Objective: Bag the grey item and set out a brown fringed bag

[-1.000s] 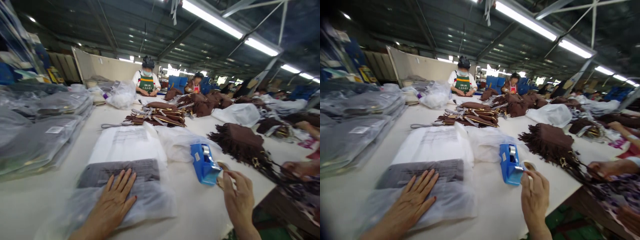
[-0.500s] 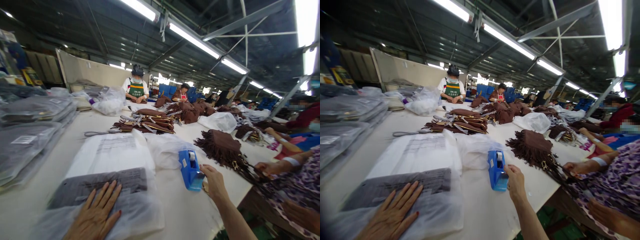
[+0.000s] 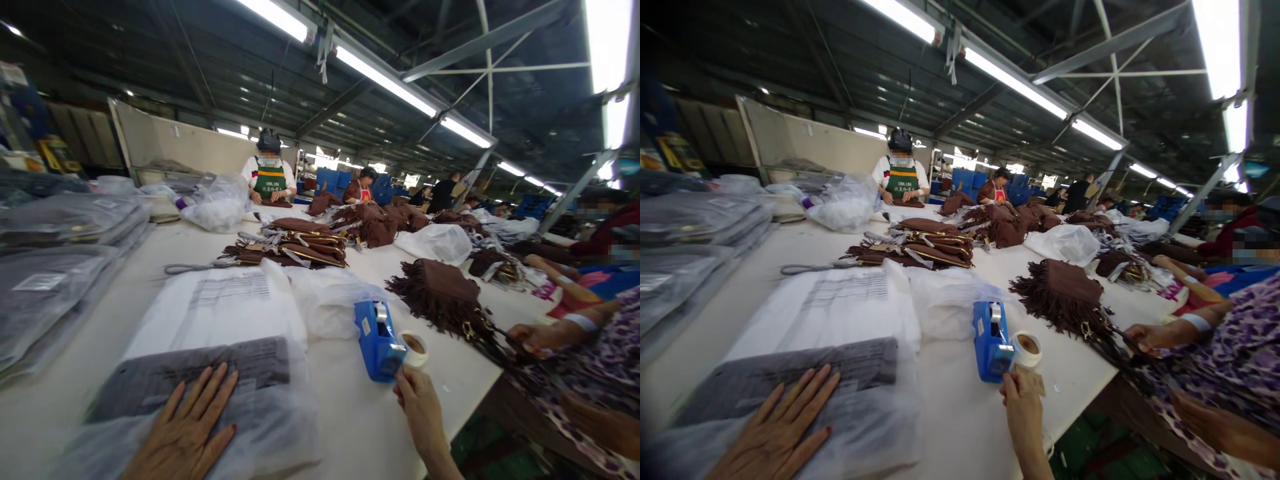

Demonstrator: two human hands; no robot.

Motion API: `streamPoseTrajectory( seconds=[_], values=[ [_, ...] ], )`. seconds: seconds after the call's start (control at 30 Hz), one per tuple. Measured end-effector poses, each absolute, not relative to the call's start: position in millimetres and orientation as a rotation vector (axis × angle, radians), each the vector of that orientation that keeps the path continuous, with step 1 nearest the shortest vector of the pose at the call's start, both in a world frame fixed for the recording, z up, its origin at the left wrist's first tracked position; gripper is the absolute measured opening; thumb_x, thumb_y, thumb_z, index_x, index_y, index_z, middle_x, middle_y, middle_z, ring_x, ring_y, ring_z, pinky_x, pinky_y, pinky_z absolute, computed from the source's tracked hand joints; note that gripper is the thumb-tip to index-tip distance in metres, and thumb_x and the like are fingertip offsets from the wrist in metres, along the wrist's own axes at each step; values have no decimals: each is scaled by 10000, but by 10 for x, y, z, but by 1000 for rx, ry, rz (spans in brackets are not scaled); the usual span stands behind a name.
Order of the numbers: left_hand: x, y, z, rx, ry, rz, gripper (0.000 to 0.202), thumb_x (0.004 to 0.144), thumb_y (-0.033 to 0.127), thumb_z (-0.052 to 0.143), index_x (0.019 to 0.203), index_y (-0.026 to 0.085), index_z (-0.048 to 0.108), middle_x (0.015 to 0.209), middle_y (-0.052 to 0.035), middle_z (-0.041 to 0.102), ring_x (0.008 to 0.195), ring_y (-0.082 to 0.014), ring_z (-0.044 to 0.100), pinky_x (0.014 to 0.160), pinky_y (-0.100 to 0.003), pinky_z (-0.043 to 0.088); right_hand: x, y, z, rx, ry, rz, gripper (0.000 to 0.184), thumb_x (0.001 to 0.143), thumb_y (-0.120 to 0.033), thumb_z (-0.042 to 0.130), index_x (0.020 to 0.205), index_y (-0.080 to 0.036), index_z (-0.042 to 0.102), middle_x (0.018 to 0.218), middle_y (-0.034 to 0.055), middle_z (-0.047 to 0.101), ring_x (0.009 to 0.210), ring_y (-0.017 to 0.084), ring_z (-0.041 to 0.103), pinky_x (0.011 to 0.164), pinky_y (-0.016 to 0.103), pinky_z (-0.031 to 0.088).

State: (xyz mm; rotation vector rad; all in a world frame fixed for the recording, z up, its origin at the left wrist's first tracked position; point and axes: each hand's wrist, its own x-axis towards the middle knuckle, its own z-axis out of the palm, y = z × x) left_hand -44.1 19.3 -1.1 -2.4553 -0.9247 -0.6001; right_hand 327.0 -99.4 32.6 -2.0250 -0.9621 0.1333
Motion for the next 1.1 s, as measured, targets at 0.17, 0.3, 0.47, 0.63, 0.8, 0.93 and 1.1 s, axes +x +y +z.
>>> streamPoseTrajectory(
  seconds=[0.17,0.3,0.47,0.63,0.8,0.93,1.1],
  values=[
    [-398,127,68,-2594,-1147,-471,553,874,492,349,1375,267,284,1383,-50,416,1242,-269,424,1021,-462,264,3159,-1285,489,-2075,-1097,172,296,782,-490,441,749,-244,602,551,-8,618,494,165,591,495,261,470],
    [-353,51,267,-2736,-1305,-304,561,891,476,335,1394,252,229,1446,-63,302,1314,-267,315,1052,-492,265,2759,-1180,878,-1775,-1695,245,227,825,-437,474,813,-257,612,656,-13,629,592,135,597,563,209,464],
    [-335,24,354,-2814,-1370,-264,585,897,482,338,1405,228,200,1468,-92,240,1342,-284,244,1062,-533,259,2202,-653,1329,-1496,-2427,466,279,921,-338,359,743,-231,544,692,-21,581,632,107,554,606,208,405],
    [-335,0,347,-2844,-1386,-341,594,898,501,322,1409,230,190,1477,-81,221,1349,-285,224,1068,-543,253,1980,-123,1311,-1414,-2757,474,249,911,-284,375,753,-211,554,737,-3,594,667,125,541,612,230,357],
    [-335,11,337,-2845,-1383,-365,610,893,510,326,1412,224,182,1479,-79,228,1353,-283,210,1078,-535,236,1909,153,1192,-1464,-2712,641,208,844,-250,452,700,-222,599,701,-18,615,657,120,551,621,214,357],
    [-342,12,313,-2826,-1371,-373,613,896,504,322,1415,218,166,1482,-79,221,1356,-282,201,1078,-533,237,1882,283,1063,-1638,-2567,763,184,768,-285,546,612,-219,617,559,-52,584,536,98,515,498,190,332],
    [-334,11,303,-2813,-1368,-381,606,896,488,343,1414,225,172,1480,-81,220,1352,-282,216,1071,-536,250,2072,439,875,-1901,-2316,714,263,622,-419,688,516,-194,605,454,-48,548,447,105,490,398,200,286]
  ],
)
